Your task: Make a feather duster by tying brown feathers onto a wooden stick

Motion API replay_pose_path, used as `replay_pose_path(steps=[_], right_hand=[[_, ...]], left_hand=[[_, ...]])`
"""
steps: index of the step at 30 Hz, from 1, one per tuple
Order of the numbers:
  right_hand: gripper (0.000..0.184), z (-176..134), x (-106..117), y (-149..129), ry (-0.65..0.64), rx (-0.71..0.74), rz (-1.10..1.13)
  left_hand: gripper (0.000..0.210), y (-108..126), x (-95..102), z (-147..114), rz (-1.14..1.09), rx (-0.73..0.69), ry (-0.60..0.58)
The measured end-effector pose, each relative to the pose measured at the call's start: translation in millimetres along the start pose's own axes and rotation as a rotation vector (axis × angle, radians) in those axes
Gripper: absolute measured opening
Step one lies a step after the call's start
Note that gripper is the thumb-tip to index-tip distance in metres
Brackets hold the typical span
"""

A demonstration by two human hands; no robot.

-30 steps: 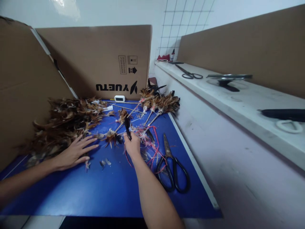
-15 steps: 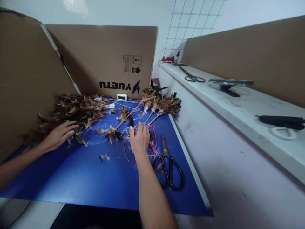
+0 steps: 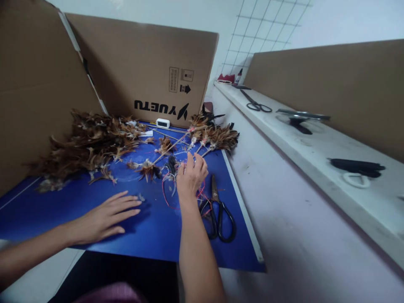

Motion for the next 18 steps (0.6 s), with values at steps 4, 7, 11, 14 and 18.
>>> replay_pose_path(steps=[4, 7, 11, 14, 18], right_hand=[[0.024, -6, -9, -6, -0.002, 0.076, 0.002], [0.027, -9, -13, -8, -0.025, 0.098, 0.013], [0.024, -10, -13, -10, 0.011, 0.083, -0.021], [0.023, -10, -13, -12, -0.029, 0.115, 0.012], [0.027, -12, -15, -22, -0.141, 0.217, 0.083]], left_hand=[[0.061, -11, -8.4, 27, 0.031, -0.121, -0.077], [0.050, -57, -11.7, 32, 0.131, 0.033, 0.017], [0.038, -110, -5.2, 23, 0.239, 0.353, 0.249], [0.035, -115, 6.0, 18, 0.252, 0.430, 0.398], [0.034, -96, 13.6, 30, 0.157, 0.428, 0.533]])
Point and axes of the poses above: each hand's wrist, its own z-axis towards the middle knuckle, its own x-axis out of the back of the hand, y = z × x, the point moved 1 cm from there along z, towards the middle knuckle, and after that the axes turned 15 degrees about x, right-handed, at the moved point
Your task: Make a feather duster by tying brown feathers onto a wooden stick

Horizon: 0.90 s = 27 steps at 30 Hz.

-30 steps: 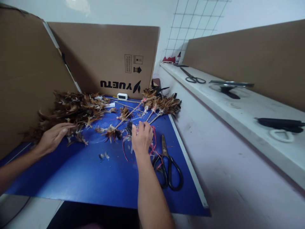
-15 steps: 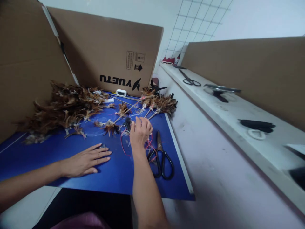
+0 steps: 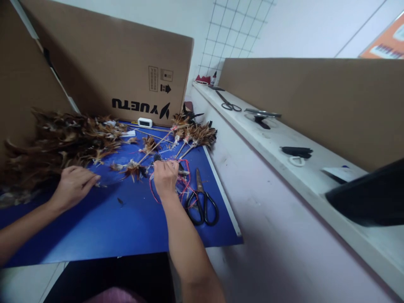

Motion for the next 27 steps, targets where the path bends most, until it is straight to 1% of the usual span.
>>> replay_pose_path(steps=[2, 4, 6, 8, 11, 14, 16, 19, 23, 25, 27], right_hand=[[0.025, -1, -2, -8, -0.036, 0.066, 0.014], [0.025, -2, -4, -18, -0.097, 0.152, 0.037], [0.027, -2, -6, -28, -0.173, 0.238, 0.057], [0.027, 2, -6, -38, -0.234, 0.304, 0.073], [0.020, 24, -7, -47, -0.316, 0.370, 0.062], [0.017, 61, -19, -44, -0.409, 0.450, -0.014], [0.017, 89, -37, -35, -0.463, 0.490, -0.073], [0.021, 126, -77, -13, -0.541, 0.460, -0.140], [0.026, 162, -131, 23, -0.710, 0.274, -0.170], [0.028, 173, -154, 41, -0.782, 0.169, -0.184], [0.028, 181, -172, 56, -0.818, 0.090, -0.205]], left_hand=[[0.029, 12, -6.4, 5, -0.095, 0.010, 0.027], [0.023, 19, -16.8, 9, -0.170, 0.024, 0.062], [0.021, 23, -27.7, 10, -0.214, 0.022, 0.089], [0.020, 24, -36.0, 10, -0.233, -0.010, 0.108], [0.019, 25, -40.7, 8, -0.242, -0.093, 0.116], [0.017, 26, -40.0, 8, -0.234, -0.150, 0.114], [0.014, 26, -39.8, 9, -0.241, -0.179, 0.120], [0.012, 27, -41.7, 10, -0.300, -0.219, 0.120], [0.014, 25, -45.8, 10, -0.376, -0.233, 0.090], [0.016, 25, -47.5, 11, -0.404, -0.236, 0.068], [0.017, 24, -49.2, 11, -0.419, -0.234, 0.059]])
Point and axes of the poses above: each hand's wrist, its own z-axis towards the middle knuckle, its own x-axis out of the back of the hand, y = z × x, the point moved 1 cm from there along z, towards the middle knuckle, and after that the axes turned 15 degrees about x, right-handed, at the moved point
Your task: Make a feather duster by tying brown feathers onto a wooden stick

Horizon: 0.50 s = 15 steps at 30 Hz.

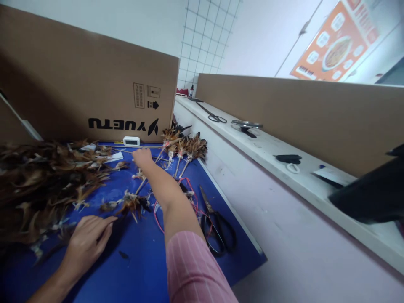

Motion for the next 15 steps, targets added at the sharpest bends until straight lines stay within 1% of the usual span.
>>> replay_pose_path(steps=[4, 6, 7, 9, 11, 13, 15], right_hand=[[0.021, 25, -21, 21, -0.062, -0.125, 0.039], [0.024, 32, -27, 27, -0.065, -0.176, 0.067], [0.022, 35, -29, 29, -0.051, -0.199, 0.080], [0.019, 38, -28, 32, 0.010, -0.244, 0.097], [0.026, 37, -23, 35, 0.103, -0.309, 0.103], [0.034, 30, -16, 42, 0.200, -0.409, 0.106], [0.037, 18, -12, 52, 0.265, -0.538, 0.131]], left_hand=[[0.016, -3, -2.7, -1, -0.003, -0.009, -0.005], [0.017, -4, -3.6, -1, -0.007, -0.005, -0.019], [0.017, -5, -3.8, -1, -0.013, 0.002, -0.024], [0.018, -4, -3.6, 0, -0.036, 0.024, -0.024], [0.019, -3, -3.0, 1, -0.059, 0.044, -0.009], [0.019, -1, -2.5, 3, -0.071, 0.064, -0.002], [0.020, 0, -2.4, 5, -0.072, 0.078, -0.007]])
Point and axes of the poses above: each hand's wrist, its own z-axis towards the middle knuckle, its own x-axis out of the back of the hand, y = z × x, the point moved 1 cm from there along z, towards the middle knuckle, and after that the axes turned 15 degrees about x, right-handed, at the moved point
